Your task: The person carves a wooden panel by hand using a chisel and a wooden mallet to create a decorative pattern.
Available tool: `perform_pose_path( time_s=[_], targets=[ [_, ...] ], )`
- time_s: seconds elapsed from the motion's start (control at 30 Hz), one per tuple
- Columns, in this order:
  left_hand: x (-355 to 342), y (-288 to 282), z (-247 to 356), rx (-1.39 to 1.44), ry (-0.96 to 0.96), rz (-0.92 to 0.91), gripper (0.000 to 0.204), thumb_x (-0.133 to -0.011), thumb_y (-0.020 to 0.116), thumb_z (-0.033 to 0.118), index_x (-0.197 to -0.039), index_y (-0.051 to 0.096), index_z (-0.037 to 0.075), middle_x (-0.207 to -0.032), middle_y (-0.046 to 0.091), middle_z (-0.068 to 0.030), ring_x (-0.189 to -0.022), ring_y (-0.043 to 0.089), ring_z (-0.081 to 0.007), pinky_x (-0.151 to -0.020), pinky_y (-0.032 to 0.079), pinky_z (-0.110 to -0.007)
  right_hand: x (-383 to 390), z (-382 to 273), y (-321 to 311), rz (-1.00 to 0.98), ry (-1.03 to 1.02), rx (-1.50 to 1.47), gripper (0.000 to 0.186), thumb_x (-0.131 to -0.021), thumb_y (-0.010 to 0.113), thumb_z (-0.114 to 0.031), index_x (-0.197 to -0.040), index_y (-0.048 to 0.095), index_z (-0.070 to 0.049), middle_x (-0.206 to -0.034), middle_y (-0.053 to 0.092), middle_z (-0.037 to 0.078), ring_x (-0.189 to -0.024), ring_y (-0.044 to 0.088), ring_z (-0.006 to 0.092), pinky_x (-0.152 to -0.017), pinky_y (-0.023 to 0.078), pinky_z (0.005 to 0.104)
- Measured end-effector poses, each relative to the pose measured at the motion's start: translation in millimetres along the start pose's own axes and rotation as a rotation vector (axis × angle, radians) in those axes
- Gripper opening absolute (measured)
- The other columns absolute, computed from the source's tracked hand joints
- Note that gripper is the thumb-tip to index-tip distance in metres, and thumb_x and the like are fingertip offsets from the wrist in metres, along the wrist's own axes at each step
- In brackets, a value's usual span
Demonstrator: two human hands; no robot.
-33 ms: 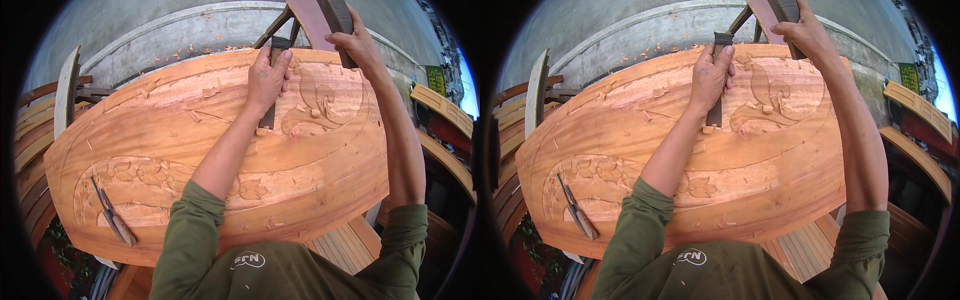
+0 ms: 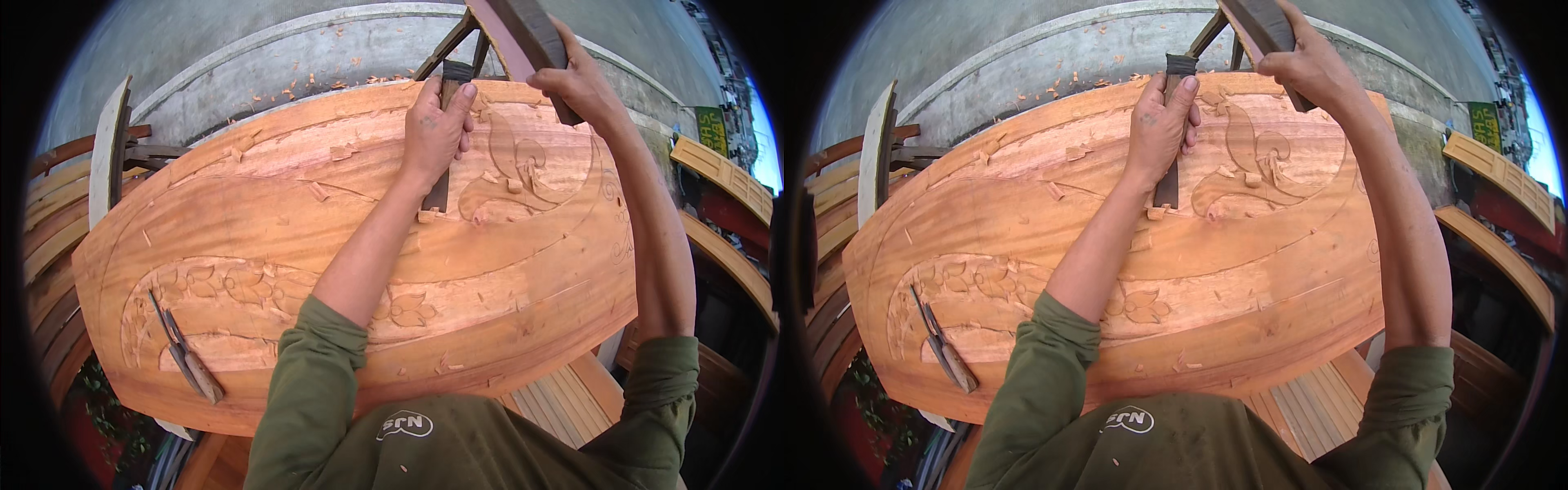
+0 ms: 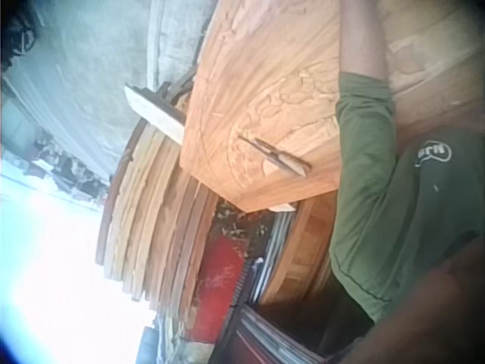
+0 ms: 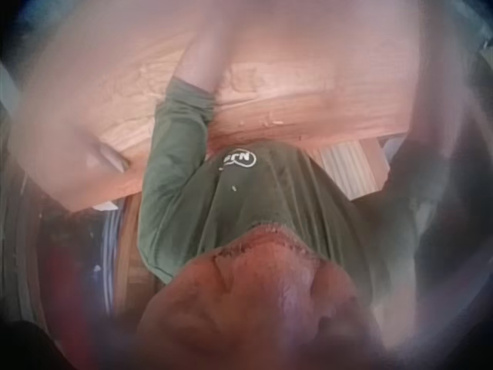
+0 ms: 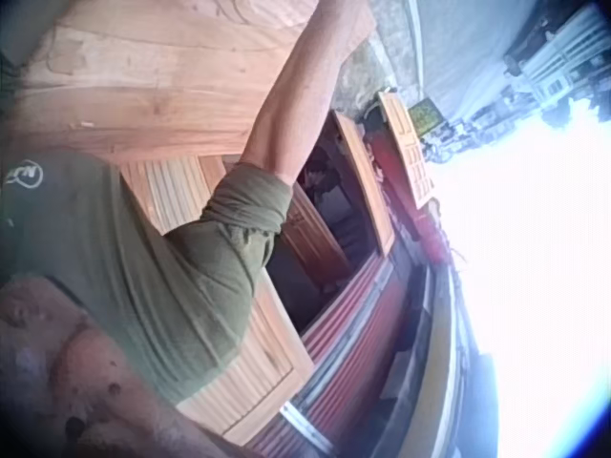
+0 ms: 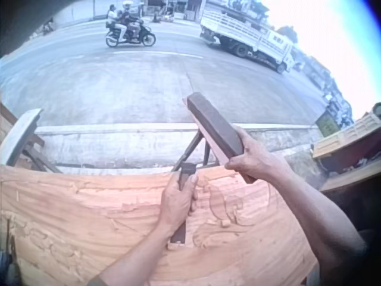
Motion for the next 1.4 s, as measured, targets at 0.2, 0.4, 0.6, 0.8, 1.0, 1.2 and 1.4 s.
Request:
perform_pose_path(
  time_s=[0.2,0.4,0.6,0.8,1.0,1.2,1.4],
  targets=[
    [-0.8,11.2,-5.3,-0.058,-0.047,-0.03,0.041,-0.111,0.067,0.049,-0.112,0.06,0.008,-0.075,0.063,0.0004,-0.051,0.057,-0.0054,-0.043,0.045,-0.022,1.9,22.5,-3.2,-0.144,-0.074,0.174,0.096,-0.083,0.083,-0.013,-0.168,0.043,-0.027,-0.104,0.072,0.015,-0.089,0.07,0.0268,-0.076,0.056,0.0423],
    [-5.1,10.2,-13.3,-0.068,-0.059,-0.05,0.043,-0.111,0.066,0.051,-0.113,0.061,0.008,-0.075,0.063,-0.0001,-0.051,0.057,-0.0062,-0.044,0.045,-0.022,8.4,14.2,11.8,-0.298,-0.094,0.246,0.1,-0.079,0.084,-0.011,-0.17,0.044,-0.027,-0.117,0.076,0.015,-0.106,0.072,0.0273,-0.096,0.055,0.0376],
    [-1.8,8.7,-20.0,-0.08,-0.105,-0.074,0.048,-0.112,0.063,0.054,-0.117,0.063,0.007,-0.074,0.062,-0.0006,-0.05,0.056,-0.0064,-0.043,0.044,-0.022,30.6,12.3,16.5,-0.19,0.199,0.052,0.094,-0.082,0.084,-0.012,-0.168,0.047,-0.024,-0.116,0.076,0.014,-0.107,0.072,0.0296,-0.098,0.055,0.0404],
    [-4.0,-10.4,38.2,0.081,-0.234,-0.227,0.064,-0.112,0.058,0.061,-0.127,0.066,-0.001,-0.068,0.063,-0.0017,-0.044,0.052,-0.0038,-0.036,0.039,-0.019,123.3,49.0,3.6,0.029,0.123,-0.122,0.103,-0.08,0.093,-0.015,-0.17,0.042,-0.015,-0.133,0.074,0.013,-0.119,0.07,0.0287,-0.1,0.055,0.0436],
    [-4.6,-65.5,81.8,-0.221,-0.006,-0.016,0.05,-0.104,0.076,0.051,-0.116,0.066,0.003,-0.07,0.066,-0.0013,-0.044,0.055,-0.0048,-0.037,0.039,-0.02,279.1,108.4,35.1,0.422,0.401,-0.865,0.076,-0.088,0.086,-0.009,-0.153,0.047,-0.005,-0.103,0.066,0.005,-0.085,0.069,0.0167,-0.074,0.061,0.0337],
    [47.8,-19.2,62.9,-1.096,0.161,-0.178,0.038,-0.093,0.085,0.023,-0.121,0.066,0.004,-0.076,0.071,-0.0108,-0.067,0.07,-0.0319,-0.063,0.054,-0.043,332.4,124.0,40.1,0.557,0.345,-1.135,0.056,-0.094,0.077,-0.008,-0.142,0.049,-0.011,-0.107,0.067,0.01,-0.084,0.071,0.0195,-0.069,0.062,0.0347],
    [181.6,-2.9,29.1,-1.408,0.272,-0.277,0.046,-0.09,0.08,0.011,-0.133,0.063,0.004,-0.129,0.072,-0.0255,-0.112,0.072,-0.044,-0.09,0.06,-0.052,330.3,117.6,34.3,0.611,0.309,-1.234,0.055,-0.093,0.076,-0.008,-0.141,0.05,-0.006,-0.101,0.066,0.009,-0.077,0.07,0.0186,-0.067,0.06,0.0346]
  ],
)
Point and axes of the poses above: each hand's wrist, its own x-axis away from the middle knuckle, its own y-axis out of the palm, z = x × y, the point moved 9 cm from there along -x, towards the middle knuckle
